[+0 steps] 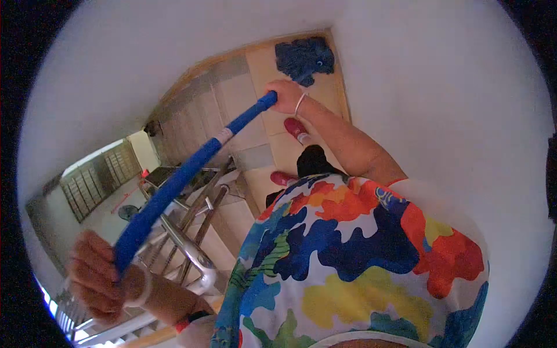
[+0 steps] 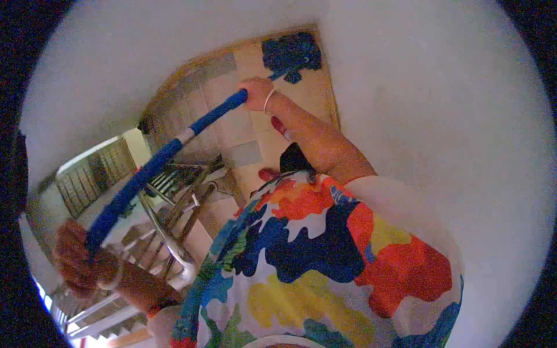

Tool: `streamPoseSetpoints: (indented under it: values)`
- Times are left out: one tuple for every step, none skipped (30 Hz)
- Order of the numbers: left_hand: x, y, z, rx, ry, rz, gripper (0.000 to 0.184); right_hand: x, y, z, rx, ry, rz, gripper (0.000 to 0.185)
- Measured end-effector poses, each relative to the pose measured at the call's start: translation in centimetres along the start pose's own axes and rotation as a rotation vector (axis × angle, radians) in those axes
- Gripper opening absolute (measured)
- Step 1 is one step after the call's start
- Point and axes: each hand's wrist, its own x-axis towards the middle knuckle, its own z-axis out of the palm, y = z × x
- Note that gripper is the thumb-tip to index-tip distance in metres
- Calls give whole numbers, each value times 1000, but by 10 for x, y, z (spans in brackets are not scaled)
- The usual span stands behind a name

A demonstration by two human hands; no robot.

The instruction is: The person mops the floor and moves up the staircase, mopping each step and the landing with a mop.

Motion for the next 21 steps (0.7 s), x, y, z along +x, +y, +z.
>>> streamPoseSetpoints:
  values:
    - [15,1,-2,-12,-7,7,41,-11,-7,-5,36,33,31,20]
    - [28,-2,-8,-49,-44,-1,41,-26,-10,-8,72,65,62,18]
    - [40,-2,-14,-92,-77,-11,40,-44,-11,-7,75,83,75,18]
    - [53,-3,-19,-138,-109,-27,40,-62,-15,-3,86,116,115,19]
    - [60,-5,-32,-180,-116,-44,40,-65,-25,3,84,147,134,19]
    - [67,-7,-36,-218,-129,-72,39,-75,-32,4,80,157,127,19]
    - [72,-9,-38,-257,-135,-102,39,-87,-41,5,71,187,151,19]
    - [76,-8,-34,-291,-135,-129,38,-100,-51,-1,62,218,175,20]
    - [82,-7,-27,-327,-136,-152,38,-109,-61,-12,57,225,163,20]
    - [85,-7,-17,-363,-143,-178,38,-116,-71,-20,64,181,248,21]
    - [91,-7,-3,-357,-142,-165,38,-119,-73,-24,72,138,331,21]
    - [92,-11,17,-517,-246,-268,30,-118,-67,-21,74,142,320,21]
    - [91,-7,26,-675,-347,-367,23,-117,-62,-15,62,158,302,20]
    - [83,4,19,-666,-343,-348,23,-116,-64,-11,48,179,279,19]
    - [81,15,15,-659,-289,-380,31,-111,-61,-13,44,188,260,19]
    - [80,27,8,-656,-233,-414,38,-105,-61,-15,34,216,175,18]
    - [79,41,14,-649,-285,-306,40,-98,-61,-19,25,240,93,18]
    - [77,52,2,-620,-314,-295,34,-89,-62,-21,22,235,87,18]
    - [71,57,-3,-600,-368,-307,29,-89,-55,-22,2,298,78,19]
    - [51,65,-19,-601,-371,-296,29,-71,-52,-29,-30,365,36,19]
    - [17,67,-34,-654,-105,-298,19,-55,-46,-42,-37,374,30,19]
